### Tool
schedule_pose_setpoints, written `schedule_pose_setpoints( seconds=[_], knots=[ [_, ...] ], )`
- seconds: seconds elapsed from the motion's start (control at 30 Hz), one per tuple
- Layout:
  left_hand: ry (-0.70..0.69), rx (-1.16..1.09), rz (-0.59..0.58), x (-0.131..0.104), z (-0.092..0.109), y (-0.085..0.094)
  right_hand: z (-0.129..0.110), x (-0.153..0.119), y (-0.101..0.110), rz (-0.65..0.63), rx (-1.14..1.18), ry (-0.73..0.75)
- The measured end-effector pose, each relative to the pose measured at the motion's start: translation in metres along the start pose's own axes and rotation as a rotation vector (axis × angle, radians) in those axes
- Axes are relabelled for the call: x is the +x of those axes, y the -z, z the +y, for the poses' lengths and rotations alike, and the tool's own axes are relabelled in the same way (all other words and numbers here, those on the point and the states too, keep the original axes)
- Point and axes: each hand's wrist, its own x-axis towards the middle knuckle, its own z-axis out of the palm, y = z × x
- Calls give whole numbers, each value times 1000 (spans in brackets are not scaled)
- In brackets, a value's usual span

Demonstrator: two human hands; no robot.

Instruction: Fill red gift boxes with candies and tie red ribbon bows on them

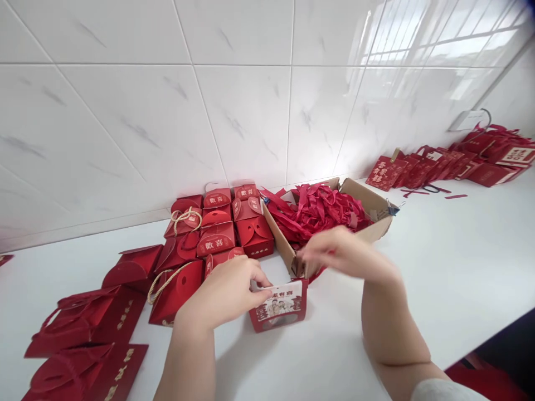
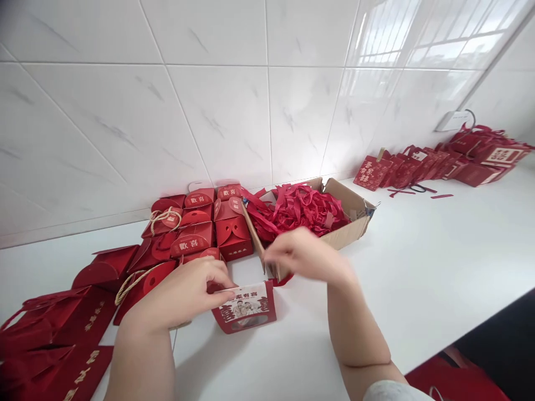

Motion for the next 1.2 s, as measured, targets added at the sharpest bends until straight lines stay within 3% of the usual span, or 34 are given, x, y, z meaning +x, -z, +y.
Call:
schedule_pose_setpoints(
  seconds=[0.1, 0.13, 0.2, 0.27, 0.33, 0.43, 0.5, 0.53, 0.6, 0.7, 0.77, 0.83, 0.93, 1.2],
  knots=[
    [20, -20, -46, 2, 0, 3, 40, -5, 31, 672, 4, -327],
    [22, -24, -55, 4, -1, 4, 54, -7, 40, 815, -26, -432],
    [15, -37, -55, 6, -4, 5, 79, -8, 51, 910, -65, -586],
    [10, -58, -43, 8, -6, 5, 89, -1, 49, 829, -154, -652],
    [16, -76, -41, 8, -7, 4, 84, 14, 33, 592, -248, -596],
    [17, -82, -77, 8, -4, 4, 59, 40, -1, 289, -156, -336],
    [11, -75, -100, 8, -1, 5, 43, 51, -17, -9, -56, -95],
    [8, -69, -111, 8, 0, 5, 38, 52, -20, -60, -39, -51],
    [0, -60, -132, 10, 1, 5, 34, 47, -14, 1, -41, -37],
    [-13, -56, -148, 12, -1, 5, 42, 26, 13, 335, -81, -129],
    [-15, -52, -154, 14, -2, 5, 52, 8, 32, 490, -156, -278],
    [-18, -47, -162, 14, -4, 5, 64, -5, 45, 454, -262, -449],
    [-27, -52, -158, 14, -5, 5, 80, -13, 54, 279, -316, -592],
    [-54, -51, -156, 15, -6, 6, 83, 4, 45, 240, -261, -574]
  ],
)
